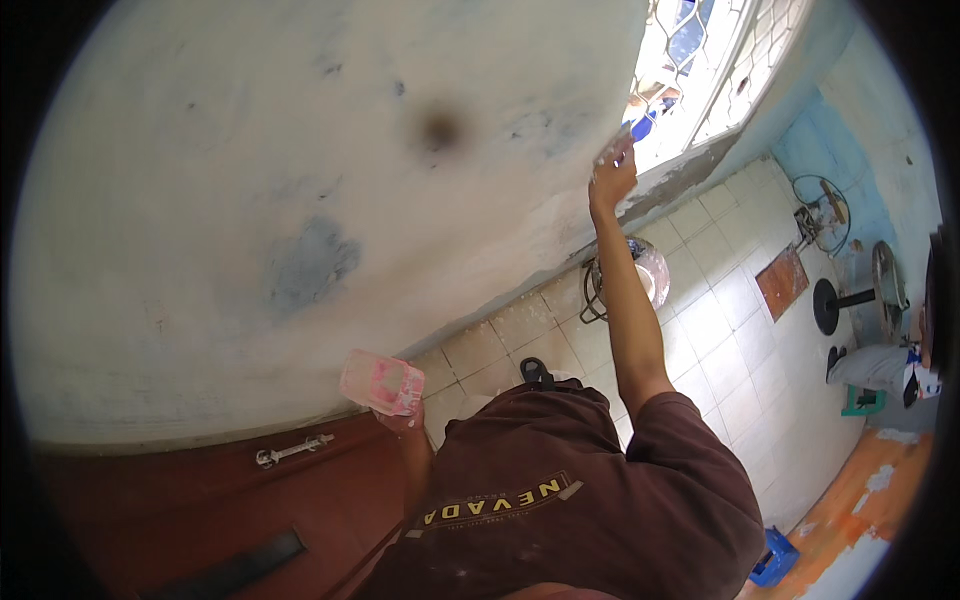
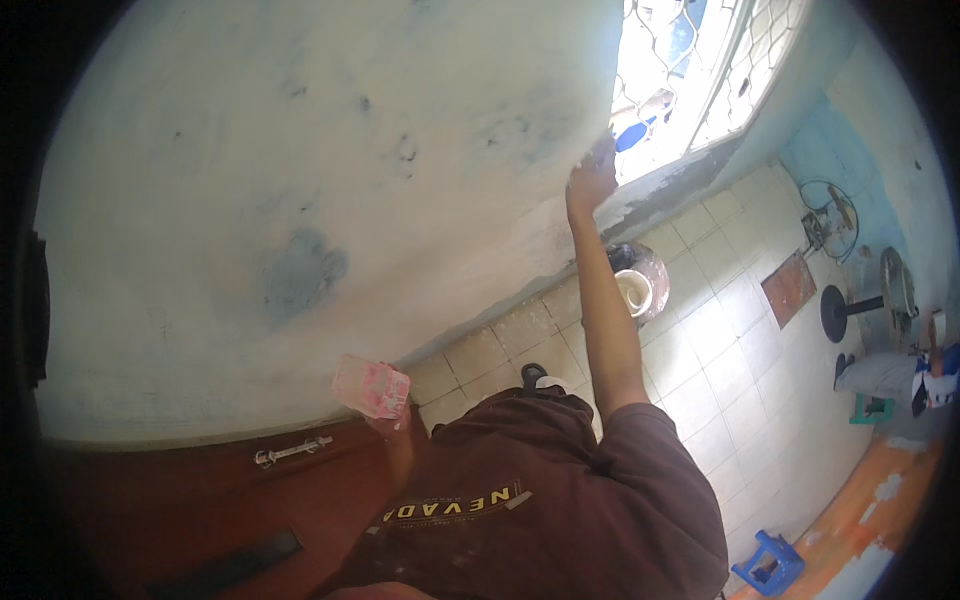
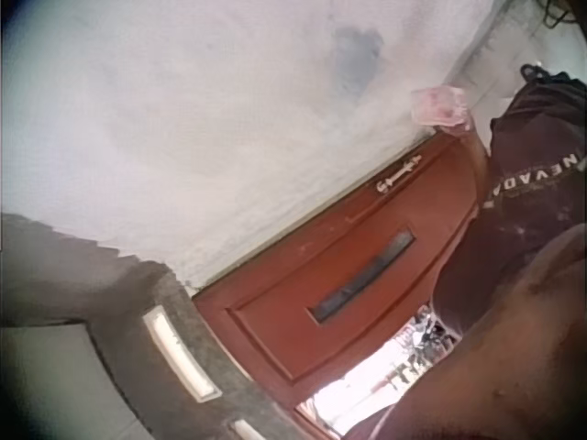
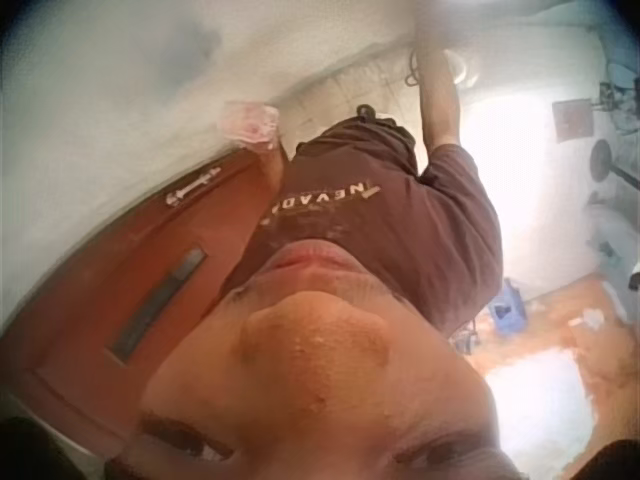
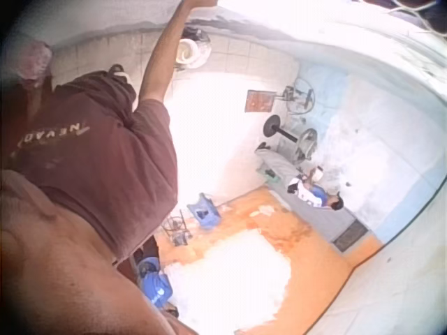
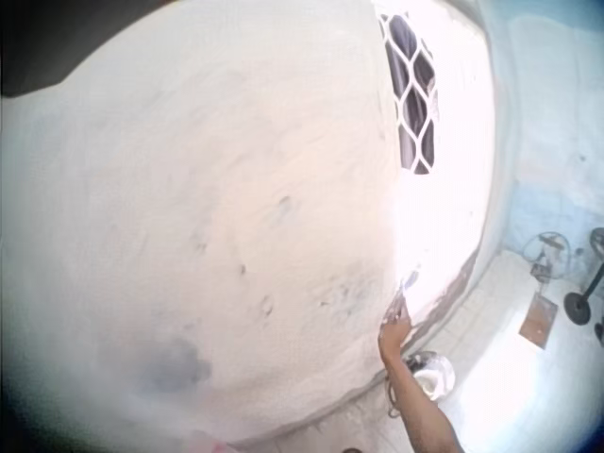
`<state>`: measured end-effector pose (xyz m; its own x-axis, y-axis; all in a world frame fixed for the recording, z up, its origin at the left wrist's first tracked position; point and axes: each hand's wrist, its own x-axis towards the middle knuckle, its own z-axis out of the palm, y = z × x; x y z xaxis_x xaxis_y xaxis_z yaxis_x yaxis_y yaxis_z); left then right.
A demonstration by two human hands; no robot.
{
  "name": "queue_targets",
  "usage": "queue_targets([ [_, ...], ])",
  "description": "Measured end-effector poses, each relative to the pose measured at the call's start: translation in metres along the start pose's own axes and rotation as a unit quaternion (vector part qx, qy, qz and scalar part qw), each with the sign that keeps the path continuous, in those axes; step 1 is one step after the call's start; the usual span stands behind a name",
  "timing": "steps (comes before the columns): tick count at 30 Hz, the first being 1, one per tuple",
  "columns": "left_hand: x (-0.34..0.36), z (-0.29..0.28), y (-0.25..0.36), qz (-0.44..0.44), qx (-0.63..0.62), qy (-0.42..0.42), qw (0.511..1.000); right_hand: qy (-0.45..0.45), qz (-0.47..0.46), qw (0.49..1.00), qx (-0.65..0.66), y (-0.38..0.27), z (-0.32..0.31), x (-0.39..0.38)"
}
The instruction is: The person applies white plaster to a wall using a red scraper. The person repeatedly scoops plaster from a small pink container and spreads it across the damaged sections of the wall.
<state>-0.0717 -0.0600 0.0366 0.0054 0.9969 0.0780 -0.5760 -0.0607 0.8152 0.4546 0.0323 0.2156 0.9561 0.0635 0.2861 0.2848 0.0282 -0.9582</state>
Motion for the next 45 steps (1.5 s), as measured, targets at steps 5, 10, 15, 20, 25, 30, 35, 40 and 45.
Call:
queue_targets([
  [5,0.004,-0.049,-0.001,-0.068,-0.385,-0.041,0.919,-0.238,-0.222,0.943,-0.073,-0.111,0.078,-0.179],
  [10,0.023,-0.02,0.021,-0.021,-0.108,0.055,0.992,-0.487,-0.282,0.798,0.215,-0.141,0.028,-0.293],
  [15,0.076,-0.049,0.087,-0.128,-0.242,-0.361,0.892,-0.201,-0.15,0.967,0.034,-0.061,0.016,-0.152],
  [20,0.039,-0.004,0.132,-0.024,-0.328,-0.275,0.903,-0.03,-0.081,0.985,0.146,-0.057,0.028,0.03],
  [25,0.091,-0.058,0.13,-0.067,-0.317,-0.409,0.853,-0.025,-0.238,0.966,-0.095,-0.127,0.115,-0.134],
  [30,0.092,-0.099,0.112,-0.104,-0.153,0.104,0.977,-0.306,-0.455,0.835,0.053,-0.163,0.088,-0.411],
  [35,0.1,-0.1,0.16,-0.148,-0.18,0.096,0.968,-0.177,-0.363,0.915,0.026,-0.124,0.064,-0.348],
  [40,0.081,-0.155,0.16,-0.159,-0.169,0.05,0.971,-0.023,-0.199,0.979,-0.028,-0.201,0.075,-0.199],
  [45,0.093,-0.167,0.15,-0.145,-0.121,-0.023,0.982,-0.123,-0.431,0.875,-0.182,-0.179,0.144,-0.353],
])
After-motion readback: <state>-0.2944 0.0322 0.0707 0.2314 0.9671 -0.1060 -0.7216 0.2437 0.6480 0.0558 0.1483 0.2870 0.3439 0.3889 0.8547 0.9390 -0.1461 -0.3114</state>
